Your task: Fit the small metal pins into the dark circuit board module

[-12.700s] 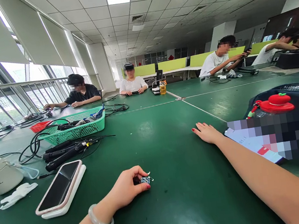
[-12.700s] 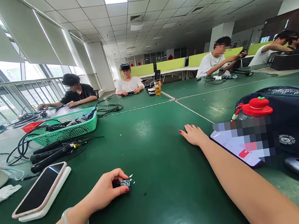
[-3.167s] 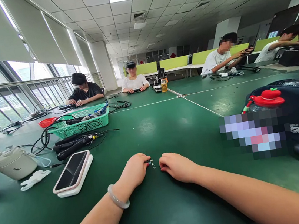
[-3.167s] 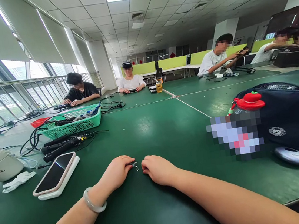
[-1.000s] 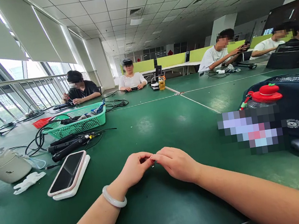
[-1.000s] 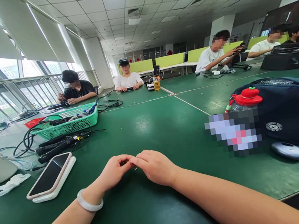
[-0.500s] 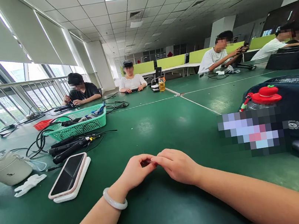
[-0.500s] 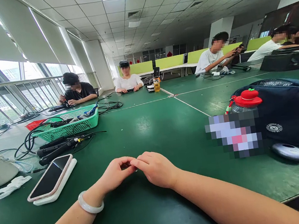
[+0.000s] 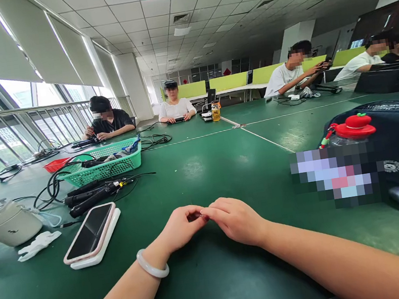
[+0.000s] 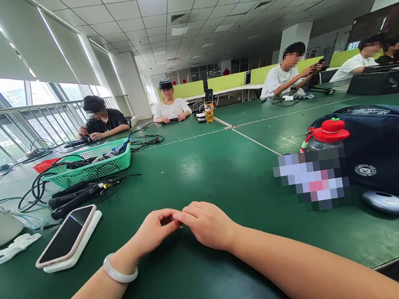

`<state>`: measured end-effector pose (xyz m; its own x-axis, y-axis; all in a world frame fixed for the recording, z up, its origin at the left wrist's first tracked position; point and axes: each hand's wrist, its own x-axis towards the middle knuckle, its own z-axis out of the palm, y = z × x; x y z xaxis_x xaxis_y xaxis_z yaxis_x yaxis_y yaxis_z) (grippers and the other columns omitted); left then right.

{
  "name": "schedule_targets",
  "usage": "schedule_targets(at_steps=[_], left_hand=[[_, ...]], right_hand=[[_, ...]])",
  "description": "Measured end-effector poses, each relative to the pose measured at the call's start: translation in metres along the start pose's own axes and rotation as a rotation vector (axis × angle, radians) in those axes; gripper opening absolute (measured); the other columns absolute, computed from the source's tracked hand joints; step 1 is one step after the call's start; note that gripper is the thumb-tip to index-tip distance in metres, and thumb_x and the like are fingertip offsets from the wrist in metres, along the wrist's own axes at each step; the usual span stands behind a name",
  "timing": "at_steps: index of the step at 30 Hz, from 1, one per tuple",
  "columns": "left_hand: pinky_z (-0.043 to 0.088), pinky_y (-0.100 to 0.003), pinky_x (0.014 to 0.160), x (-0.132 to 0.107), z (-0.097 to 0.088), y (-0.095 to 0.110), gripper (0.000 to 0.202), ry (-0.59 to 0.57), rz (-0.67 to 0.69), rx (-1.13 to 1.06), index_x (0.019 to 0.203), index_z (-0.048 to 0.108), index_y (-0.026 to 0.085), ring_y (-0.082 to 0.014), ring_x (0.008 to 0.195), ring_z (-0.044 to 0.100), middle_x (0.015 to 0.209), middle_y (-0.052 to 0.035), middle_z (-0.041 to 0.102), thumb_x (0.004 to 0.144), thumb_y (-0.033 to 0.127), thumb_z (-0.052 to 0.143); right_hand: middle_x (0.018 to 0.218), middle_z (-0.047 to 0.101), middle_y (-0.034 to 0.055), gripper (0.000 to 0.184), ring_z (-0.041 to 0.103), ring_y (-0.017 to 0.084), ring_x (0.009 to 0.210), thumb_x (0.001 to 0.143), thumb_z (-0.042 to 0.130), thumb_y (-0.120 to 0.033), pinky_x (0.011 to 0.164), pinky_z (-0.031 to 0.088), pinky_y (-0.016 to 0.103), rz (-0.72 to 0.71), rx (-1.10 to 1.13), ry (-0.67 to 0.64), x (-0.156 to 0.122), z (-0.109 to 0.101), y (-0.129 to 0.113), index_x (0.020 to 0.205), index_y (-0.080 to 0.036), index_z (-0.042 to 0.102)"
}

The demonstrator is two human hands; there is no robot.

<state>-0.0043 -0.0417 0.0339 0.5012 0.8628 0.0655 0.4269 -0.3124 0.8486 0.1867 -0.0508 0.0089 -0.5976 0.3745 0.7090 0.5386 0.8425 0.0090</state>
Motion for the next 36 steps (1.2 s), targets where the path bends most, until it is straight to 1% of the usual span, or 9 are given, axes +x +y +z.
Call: schedule_targets(at_steps=[9, 18, 22, 26, 28, 31, 33, 35, 36], left_hand=[[0.048, -0.027, 0.074, -0.001, 0.000, 0.001, 0.023, -0.003, -0.008, 0.000, 0.087, 0.068, 0.013, -0.0162, 0.078, 0.062, 0.084, -0.0044, 0.071, 0.079, 0.031, 0.056], [0.048, -0.028, 0.079, 0.000, -0.001, -0.004, 0.025, -0.010, -0.006, 0.021, 0.092, 0.069, 0.015, -0.0182, 0.084, 0.063, 0.091, -0.0047, 0.071, 0.078, 0.031, 0.055], [0.048, -0.029, 0.080, -0.001, -0.001, -0.006, 0.028, 0.001, -0.010, 0.044, 0.098, 0.069, 0.016, -0.0186, 0.086, 0.063, 0.094, -0.0043, 0.071, 0.079, 0.031, 0.055], [0.048, -0.029, 0.081, 0.000, 0.000, -0.008, 0.028, 0.013, -0.006, 0.076, 0.099, 0.068, 0.018, -0.0182, 0.086, 0.064, 0.095, -0.0038, 0.071, 0.079, 0.032, 0.055], [0.048, -0.028, 0.079, 0.000, -0.001, -0.010, 0.028, 0.039, -0.015, 0.104, 0.098, 0.068, 0.018, -0.0177, 0.085, 0.064, 0.094, -0.0037, 0.071, 0.078, 0.034, 0.055], [0.049, -0.028, 0.076, 0.002, -0.002, -0.013, 0.028, 0.111, -0.050, 0.156, 0.096, 0.068, 0.019, -0.0171, 0.079, 0.064, 0.089, -0.0029, 0.072, 0.078, 0.037, 0.055], [0.048, -0.028, 0.073, 0.004, -0.004, -0.016, 0.028, 0.157, -0.078, 0.199, 0.094, 0.068, 0.021, -0.0169, 0.076, 0.064, 0.086, -0.0019, 0.071, 0.078, 0.039, 0.055], [0.048, -0.028, 0.072, 0.006, -0.006, -0.020, 0.027, 0.189, -0.102, 0.254, 0.093, 0.069, 0.022, -0.0170, 0.075, 0.064, 0.083, -0.0010, 0.071, 0.077, 0.040, 0.056], [0.048, -0.028, 0.071, 0.008, -0.006, -0.022, 0.027, 0.201, -0.111, 0.282, 0.093, 0.069, 0.023, -0.0171, 0.075, 0.063, 0.082, -0.0006, 0.070, 0.076, 0.040, 0.056]], right_hand=[[0.092, 0.067, 0.0048, 0.034, 0.058, 0.017, 0.083, 0.085, 0.044, -0.007, 0.073, 0.049, 0.030, 0.025, 0.003, -0.024, 0.000, 0.001, 0.000, 0.115, -0.019, 0.056], [0.094, 0.067, 0.0050, 0.033, 0.059, 0.017, 0.082, 0.087, 0.045, -0.011, 0.073, 0.049, 0.030, 0.078, 0.010, -0.067, 0.001, 0.000, 0.000, 0.117, -0.020, 0.055], [0.098, 0.067, 0.0060, 0.031, 0.059, 0.018, 0.086, 0.087, 0.046, -0.013, 0.075, 0.049, 0.031, 0.127, 0.013, -0.104, 0.002, -0.001, -0.001, 0.115, -0.020, 0.055], [0.102, 0.066, 0.0058, 0.032, 0.058, 0.018, 0.089, 0.085, 0.048, -0.013, 0.079, 0.049, 0.033, 0.194, 0.022, -0.167, 0.003, -0.001, -0.001, 0.116, -0.020, 0.055], [0.106, 0.065, 0.0055, 0.035, 0.058, 0.019, 0.091, 0.084, 0.049, -0.012, 0.081, 0.048, 0.033, 0.242, 0.026, -0.179, 0.002, -0.001, -0.001, 0.118, -0.021, 0.054], [0.111, 0.063, 0.0054, 0.043, 0.056, 0.018, 0.096, 0.081, 0.045, -0.006, 0.086, 0.046, 0.032, 0.320, 0.042, -0.149, 0.001, 0.001, 0.002, 0.122, -0.020, 0.051], [0.106, 0.063, 0.0049, 0.045, 0.055, 0.017, 0.096, 0.075, 0.043, 0.001, 0.085, 0.044, 0.030, 0.372, 0.060, -0.139, 0.001, 0.003, 0.006, 0.113, -0.018, 0.056], [0.090, 0.065, 0.0037, 0.035, 0.055, 0.016, 0.086, 0.069, 0.042, 0.003, 0.079, 0.043, 0.028, 0.407, 0.059, -0.174, 0.000, 0.006, 0.009, 0.088, -0.018, 0.063], [0.079, 0.063, 0.0031, 0.028, 0.053, 0.016, 0.079, 0.068, 0.043, 0.003, 0.074, 0.042, 0.028, 0.409, 0.048, -0.209, 0.000, 0.007, 0.010, 0.072, -0.018, 0.062]])
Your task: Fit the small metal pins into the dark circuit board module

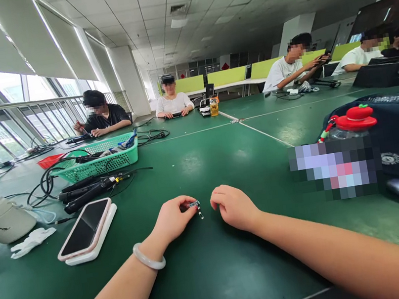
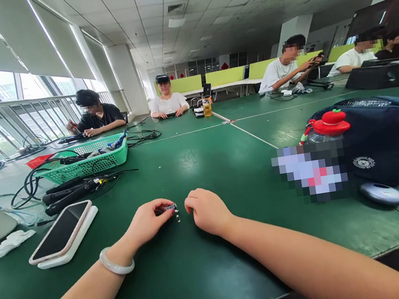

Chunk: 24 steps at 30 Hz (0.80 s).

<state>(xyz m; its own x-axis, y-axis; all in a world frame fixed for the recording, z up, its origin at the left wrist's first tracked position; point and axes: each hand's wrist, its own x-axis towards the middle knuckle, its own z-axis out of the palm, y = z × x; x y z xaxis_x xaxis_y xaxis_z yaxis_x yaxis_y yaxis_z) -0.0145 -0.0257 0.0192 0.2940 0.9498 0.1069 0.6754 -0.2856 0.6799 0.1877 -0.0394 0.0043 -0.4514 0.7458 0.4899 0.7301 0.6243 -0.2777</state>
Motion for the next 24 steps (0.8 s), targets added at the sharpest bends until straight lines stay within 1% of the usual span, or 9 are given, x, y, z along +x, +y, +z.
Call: schedule_targets(at_steps=[1, 2, 5, 8, 12, 16, 19, 24], left_hand=[[0.047, -0.028, 0.071, 0.0014, 0.0002, -0.0017, 0.027, 0.011, -0.007, 0.023, 0.093, 0.069, 0.023, -0.0171, 0.075, 0.063, 0.082, -0.0003, 0.070, 0.076, 0.040, 0.056], [0.047, -0.028, 0.071, 0.0026, 0.0003, -0.0032, 0.027, 0.019, -0.013, 0.041, 0.093, 0.069, 0.024, -0.0171, 0.075, 0.063, 0.082, -0.0001, 0.070, 0.076, 0.041, 0.056], [0.047, -0.028, 0.069, 0.0045, 0.0006, -0.0050, 0.028, 0.030, -0.031, 0.068, 0.093, 0.069, 0.024, -0.0170, 0.075, 0.063, 0.083, 0.0001, 0.069, 0.076, 0.041, 0.055], [0.046, -0.028, 0.069, 0.0041, 0.0004, -0.0039, 0.028, 0.031, -0.046, 0.086, 0.093, 0.069, 0.025, -0.0173, 0.075, 0.063, 0.083, 0.0001, 0.070, 0.076, 0.042, 0.055], [0.046, -0.028, 0.070, 0.0034, -0.0001, -0.0028, 0.027, 0.042, -0.046, 0.106, 0.092, 0.069, 0.025, -0.0174, 0.076, 0.063, 0.084, 0.0001, 0.070, 0.076, 0.041, 0.055], [0.046, -0.028, 0.068, 0.0036, -0.0014, -0.0046, 0.026, 0.052, -0.042, 0.141, 0.092, 0.069, 0.025, -0.0174, 0.077, 0.062, 0.084, -0.0006, 0.069, 0.075, 0.039, 0.056], [0.046, -0.028, 0.070, 0.0030, -0.0026, -0.0050, 0.025, 0.061, -0.034, 0.171, 0.093, 0.069, 0.026, -0.0175, 0.078, 0.062, 0.085, -0.0006, 0.069, 0.075, 0.038, 0.056], [0.046, -0.028, 0.070, 0.0010, -0.0018, -0.0011, 0.024, 0.037, -0.008, 0.184, 0.093, 0.068, 0.025, -0.0182, 0.080, 0.062, 0.086, -0.0014, 0.069, 0.076, 0.037, 0.056]], right_hand=[[0.072, 0.061, 0.0029, 0.025, 0.051, 0.016, 0.074, 0.068, 0.044, 0.001, 0.070, 0.041, 0.027, 0.001, -0.018, -0.026, 0.0007, 0.0011, 0.0007, 0.062, -0.018, 0.059], [0.070, 0.059, 0.0029, 0.024, 0.050, 0.015, 0.072, 0.068, 0.044, 0.001, 0.068, 0.039, 0.027, 0.000, -0.025, -0.041, 0.0013, 0.0019, 0.0010, 0.057, -0.017, 0.057], [0.074, 0.059, 0.0029, 0.023, 0.048, 0.015, 0.071, 0.069, 0.045, -0.002, 0.067, 0.037, 0.027, -0.009, -0.011, -0.073, 0.0022, 0.0029, -0.0001, 0.057, -0.017, 0.056], [0.079, 0.060, 0.0030, 0.023, 0.048, 0.015, 0.075, 0.075, 0.045, -0.005, 0.071, 0.038, 0.027, -0.003, 0.000, -0.105, 0.0025, 0.0032, -0.0022, 0.063, -0.017, 0.059], [0.086, 0.062, 0.0042, 0.021, 0.051, 0.016, 0.083, 0.082, 0.045, -0.010, 0.079, 0.039, 0.029, 0.047, -0.011, -0.102, 0.0025, 0.0064, -0.0030, 0.082, -0.017, 0.064], [0.095, 0.064, 0.0060, 0.020, 0.052, 0.018, 0.089, 0.086, 0.049, -0.020, 0.085, 0.040, 0.032, 0.049, -0.022, -0.109, 0.0017, 0.0094, -0.0002, 0.096, -0.017, 0.066], [0.097, 0.064, 0.0067, 0.022, 0.052, 0.019, 0.090, 0.087, 0.052, -0.023, 0.085, 0.041, 0.033, 0.047, -0.028, -0.119, 0.0015, 0.0086, 0.0027, 0.101, -0.018, 0.067], [0.095, 0.064, 0.0060, 0.021, 0.051, 0.019, 0.090, 0.086, 0.055, -0.024, 0.084, 0.041, 0.034, 0.006, -0.022, -0.132, 0.0031, 0.0085, 0.0035, 0.102, -0.020, 0.068]])
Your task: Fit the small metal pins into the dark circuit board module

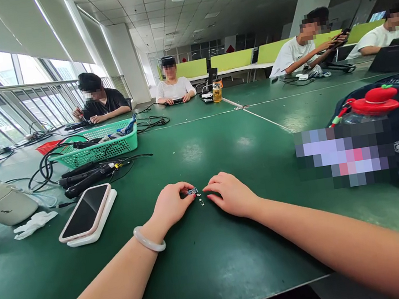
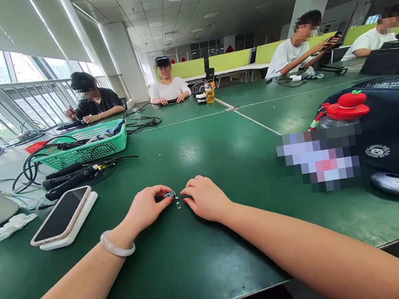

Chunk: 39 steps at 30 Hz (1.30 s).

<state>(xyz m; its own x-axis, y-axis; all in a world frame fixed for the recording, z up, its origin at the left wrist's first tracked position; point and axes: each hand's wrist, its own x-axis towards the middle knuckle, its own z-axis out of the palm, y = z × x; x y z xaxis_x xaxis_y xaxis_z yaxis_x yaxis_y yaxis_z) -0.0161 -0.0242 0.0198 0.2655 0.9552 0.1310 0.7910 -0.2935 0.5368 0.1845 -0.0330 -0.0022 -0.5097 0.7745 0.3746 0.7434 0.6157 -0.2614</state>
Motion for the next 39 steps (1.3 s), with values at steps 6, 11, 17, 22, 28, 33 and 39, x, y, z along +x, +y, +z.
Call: schedule_targets(at_steps=[6, 11, 17, 22, 28, 33, 39], left_hand=[[0.047, -0.029, 0.075, 0.000, 0.004, 0.002, 0.025, -0.015, 0.021, -0.066, 0.094, 0.067, 0.023, -0.0185, 0.083, 0.062, 0.089, -0.0023, 0.070, 0.077, 0.037, 0.055], [0.047, -0.029, 0.073, 0.002, 0.005, 0.001, 0.024, -0.006, 0.033, -0.040, 0.094, 0.067, 0.022, -0.0184, 0.081, 0.063, 0.088, -0.0021, 0.070, 0.077, 0.034, 0.056], [0.047, -0.028, 0.075, 0.003, 0.004, 0.002, 0.023, -0.020, 0.050, -0.021, 0.094, 0.068, 0.024, -0.0188, 0.083, 0.063, 0.090, -0.0011, 0.070, 0.076, 0.034, 0.058], [0.047, -0.029, 0.076, 0.001, 0.004, 0.005, 0.025, -0.040, 0.049, -0.012, 0.095, 0.069, 0.024, -0.0194, 0.084, 0.063, 0.090, -0.0013, 0.071, 0.074, 0.036, 0.063], [0.046, -0.030, 0.079, -0.002, 0.006, 0.013, 0.023, -0.053, 0.109, 0.001, 0.092, 0.070, 0.025, -0.0201, 0.086, 0.063, 0.094, -0.0014, 0.071, 0.073, 0.036, 0.064], [0.046, -0.030, 0.080, -0.002, 0.006, 0.016, 0.022, -0.059, 0.116, -0.021, 0.091, 0.071, 0.024, -0.0200, 0.086, 0.063, 0.094, -0.0015, 0.071, 0.073, 0.035, 0.064], [0.045, -0.030, 0.083, -0.002, 0.008, 0.012, 0.023, -0.032, 0.160, -0.008, 0.093, 0.071, 0.026, -0.0206, 0.091, 0.061, 0.093, -0.0003, 0.070, 0.073, 0.035, 0.065]], right_hand=[[0.092, 0.063, 0.0062, 0.021, 0.050, 0.018, 0.088, 0.087, 0.054, -0.026, 0.081, 0.040, 0.033, -0.039, 0.003, -0.023, 0.007, 0.008, -0.004, 0.101, -0.020, 0.069], [0.087, 0.063, 0.0047, 0.018, 0.051, 0.016, 0.083, 0.086, 0.057, -0.032, 0.077, 0.039, 0.031, 0.012, -0.001, -0.023, 0.014, 0.013, -0.002, 0.091, -0.022, 0.071], [0.085, 0.063, 0.0043, 0.014, 0.052, 0.016, 0.080, 0.086, 0.057, -0.024, 0.076, 0.039, 0.031, 0.048, 0.014, -0.007, 0.015, 0.012, 0.002, 0.082, -0.018, 0.069], [0.081, 0.060, 0.0025, 0.013, 0.052, 0.013, 0.077, 0.085, 0.053, -0.013, 0.072, 0.041, 0.026, 0.071, 0.257, 0.110, 0.015, 0.008, 0.002, 0.079, -0.017, 0.064], [0.081, 0.056, 0.0002, 0.010, 0.048, 0.010, 0.069, 0.081, 0.057, -0.013, 0.066, 0.040, 0.023, 0.078, 0.433, 0.111, 0.014, 0.007, -0.001, 0.076, -0.018, 0.064], [0.090, 0.054, 0.0013, 0.007, 0.048, 0.009, 0.069, 0.078, 0.059, -0.017, 0.067, 0.042, 0.024, 0.110, 0.489, 0.096, 0.013, 0.009, 0.001, 0.073, -0.017, 0.063], [0.094, 0.052, 0.0026, 0.008, 0.049, 0.010, 0.073, 0.076, 0.062, -0.024, 0.069, 0.044, 0.026, 0.143, 0.543, 0.126, 0.014, 0.010, 0.002, 0.071, -0.017, 0.063]])
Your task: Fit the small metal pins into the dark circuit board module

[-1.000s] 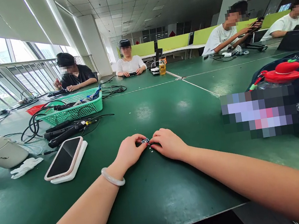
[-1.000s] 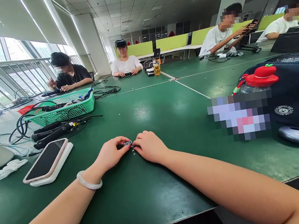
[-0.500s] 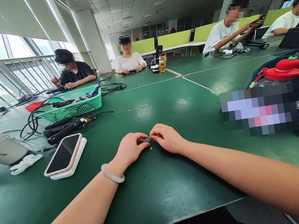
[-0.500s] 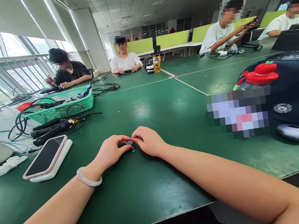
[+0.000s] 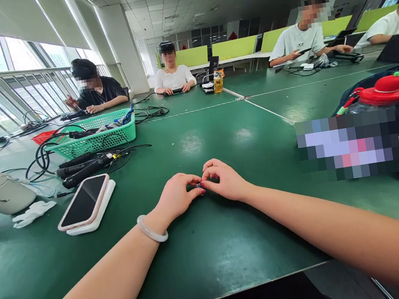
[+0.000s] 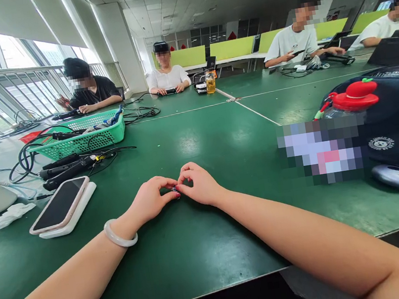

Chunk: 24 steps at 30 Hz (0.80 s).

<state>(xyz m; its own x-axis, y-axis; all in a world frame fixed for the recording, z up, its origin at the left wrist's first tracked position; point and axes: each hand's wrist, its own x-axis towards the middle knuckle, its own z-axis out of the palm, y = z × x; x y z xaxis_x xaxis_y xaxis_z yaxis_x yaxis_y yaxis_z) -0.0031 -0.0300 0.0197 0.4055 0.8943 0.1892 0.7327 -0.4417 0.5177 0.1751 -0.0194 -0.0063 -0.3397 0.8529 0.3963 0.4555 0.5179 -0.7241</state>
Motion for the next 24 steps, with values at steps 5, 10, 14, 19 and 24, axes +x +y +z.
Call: schedule_targets(at_steps=[5, 10, 14, 19, 24], left_hand=[[0.044, -0.031, 0.085, 0.001, 0.000, -0.001, 0.024, -0.012, -0.011, 0.013, 0.096, 0.070, 0.026, -0.0209, 0.093, 0.060, 0.095, -0.0011, 0.070, 0.074, 0.036, 0.064], [0.044, -0.032, 0.086, 0.001, 0.000, -0.001, 0.026, -0.031, -0.017, 0.020, 0.097, 0.070, 0.026, -0.0215, 0.094, 0.060, 0.096, -0.0017, 0.070, 0.074, 0.037, 0.063], [0.045, -0.031, 0.084, 0.001, -0.001, -0.004, 0.025, 0.006, -0.031, 0.014, 0.096, 0.070, 0.026, -0.0211, 0.092, 0.061, 0.094, -0.0014, 0.070, 0.074, 0.036, 0.063], [0.048, -0.029, 0.079, 0.004, -0.003, -0.012, 0.028, 0.045, -0.172, -0.088, 0.100, 0.068, 0.024, -0.0187, 0.086, 0.064, 0.095, -0.0012, 0.071, 0.080, 0.038, 0.055], [0.047, -0.029, 0.081, 0.005, -0.003, -0.014, 0.027, 0.070, -0.182, -0.096, 0.100, 0.068, 0.024, -0.0183, 0.089, 0.064, 0.097, -0.0009, 0.071, 0.077, 0.034, 0.059]], right_hand=[[0.095, 0.052, 0.0029, 0.009, 0.050, 0.010, 0.074, 0.075, 0.061, -0.024, 0.071, 0.044, 0.027, 0.011, -0.016, 0.010, -0.001, 0.000, 0.001, 0.070, -0.017, 0.063], [0.096, 0.054, 0.0018, 0.006, 0.051, 0.010, 0.075, 0.075, 0.063, -0.024, 0.072, 0.044, 0.026, -0.014, -0.026, 0.030, -0.001, -0.001, 0.002, 0.075, -0.019, 0.062], [0.090, 0.056, 0.0025, 0.008, 0.052, 0.012, 0.078, 0.081, 0.056, -0.023, 0.070, 0.044, 0.026, -0.039, -0.074, 0.092, -0.002, -0.004, -0.001, 0.077, -0.019, 0.061], [0.083, 0.061, 0.0027, 0.012, 0.053, 0.015, 0.083, 0.082, 0.061, -0.030, 0.079, 0.042, 0.030, -0.161, -0.294, -0.071, -0.007, -0.002, -0.004, 0.078, -0.019, 0.066], [0.083, 0.061, 0.0040, 0.021, 0.053, 0.017, 0.081, 0.077, 0.067, -0.038, 0.077, 0.042, 0.032, -0.147, -0.468, -0.164, -0.010, 0.003, -0.008, 0.083, -0.019, 0.065]])
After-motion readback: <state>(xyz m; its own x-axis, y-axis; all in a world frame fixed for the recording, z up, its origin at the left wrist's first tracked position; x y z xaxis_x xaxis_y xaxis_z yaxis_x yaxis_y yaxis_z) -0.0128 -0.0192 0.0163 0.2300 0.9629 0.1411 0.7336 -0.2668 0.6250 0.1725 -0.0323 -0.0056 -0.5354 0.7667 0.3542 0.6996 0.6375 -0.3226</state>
